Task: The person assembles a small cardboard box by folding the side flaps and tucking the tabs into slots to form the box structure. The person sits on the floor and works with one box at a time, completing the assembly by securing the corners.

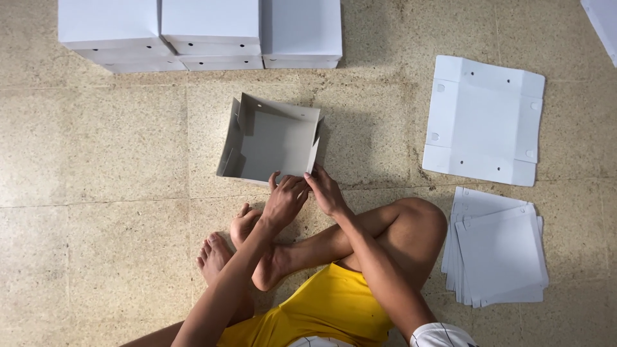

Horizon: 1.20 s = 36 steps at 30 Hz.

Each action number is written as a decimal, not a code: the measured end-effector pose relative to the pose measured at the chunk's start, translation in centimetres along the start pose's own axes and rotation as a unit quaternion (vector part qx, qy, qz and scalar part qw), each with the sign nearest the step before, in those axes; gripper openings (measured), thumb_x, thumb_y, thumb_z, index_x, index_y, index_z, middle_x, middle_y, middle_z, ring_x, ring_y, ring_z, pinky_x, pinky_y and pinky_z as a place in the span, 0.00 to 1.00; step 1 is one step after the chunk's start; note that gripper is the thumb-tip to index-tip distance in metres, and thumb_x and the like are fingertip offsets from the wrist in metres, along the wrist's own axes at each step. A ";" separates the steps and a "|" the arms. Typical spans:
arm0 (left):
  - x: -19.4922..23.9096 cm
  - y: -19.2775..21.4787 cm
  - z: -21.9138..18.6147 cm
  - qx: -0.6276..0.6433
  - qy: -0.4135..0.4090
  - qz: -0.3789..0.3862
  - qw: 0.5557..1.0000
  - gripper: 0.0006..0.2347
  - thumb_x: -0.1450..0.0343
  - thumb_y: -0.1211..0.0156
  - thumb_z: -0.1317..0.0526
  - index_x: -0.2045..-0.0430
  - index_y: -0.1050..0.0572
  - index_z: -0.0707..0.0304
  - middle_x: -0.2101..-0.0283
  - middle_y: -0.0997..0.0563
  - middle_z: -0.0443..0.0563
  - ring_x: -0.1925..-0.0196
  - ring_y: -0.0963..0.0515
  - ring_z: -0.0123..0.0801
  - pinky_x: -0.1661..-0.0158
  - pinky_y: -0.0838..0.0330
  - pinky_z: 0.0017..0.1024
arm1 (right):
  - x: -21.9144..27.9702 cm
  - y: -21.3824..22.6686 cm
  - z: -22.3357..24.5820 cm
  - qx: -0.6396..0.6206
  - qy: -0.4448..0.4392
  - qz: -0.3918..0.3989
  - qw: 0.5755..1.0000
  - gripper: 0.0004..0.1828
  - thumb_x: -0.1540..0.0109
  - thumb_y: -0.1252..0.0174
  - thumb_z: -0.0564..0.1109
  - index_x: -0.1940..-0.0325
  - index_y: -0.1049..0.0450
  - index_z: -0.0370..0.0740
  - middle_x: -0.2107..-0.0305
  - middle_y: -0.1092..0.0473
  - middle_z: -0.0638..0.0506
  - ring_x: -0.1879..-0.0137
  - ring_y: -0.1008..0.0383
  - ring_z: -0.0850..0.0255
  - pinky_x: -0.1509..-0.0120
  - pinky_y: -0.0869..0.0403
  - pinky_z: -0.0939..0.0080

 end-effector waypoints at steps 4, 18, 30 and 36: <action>-0.7 0.3 -0.5 -0.018 -0.005 0.004 1.000 0.07 0.28 0.38 0.58 0.61 0.19 0.57 0.64 0.19 0.48 0.54 0.20 0.32 0.39 0.45 0.49 | -0.4 -0.1 -0.1 -0.052 0.009 -0.015 0.998 0.38 0.33 0.50 0.62 0.27 0.41 0.33 0.43 0.32 0.28 0.34 0.34 0.36 0.31 0.35 0.37; 0.3 -1.3 1.7 0.094 0.169 0.159 0.968 0.13 0.26 0.42 0.54 0.51 0.22 0.55 0.57 0.17 0.49 0.51 0.18 0.35 0.39 0.44 0.44 | -1.2 0.4 -4.3 -0.058 -0.043 -0.036 0.997 0.21 0.39 0.32 0.61 0.61 0.18 0.41 0.71 0.22 0.46 0.60 0.22 0.64 0.54 0.23 0.62; 0.1 -1.2 2.1 0.126 0.193 0.148 0.962 0.13 0.26 0.41 0.56 0.51 0.21 0.62 0.61 0.14 0.53 0.56 0.16 0.42 0.41 0.43 0.44 | -0.3 0.3 -3.3 -0.184 -0.074 -0.067 0.978 0.14 0.40 0.30 0.46 0.60 0.18 0.31 0.66 0.22 0.36 0.59 0.19 0.53 0.49 0.19 0.57; 0.4 -3.3 3.9 0.144 0.196 0.124 0.962 0.15 0.30 0.36 0.54 0.53 0.20 0.59 0.61 0.14 0.50 0.57 0.15 0.41 0.41 0.40 0.42 | -0.5 -0.4 -3.3 -0.195 -0.047 -0.081 0.976 0.10 0.38 0.35 0.40 0.61 0.19 0.27 0.57 0.25 0.29 0.56 0.20 0.47 0.47 0.19 0.48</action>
Point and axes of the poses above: each hand's wrist, its own x-axis away from the middle knuckle, its own y-axis out of the back of the hand, z = x × y, the point moved 5 cm from there along -x, towards the middle knuckle
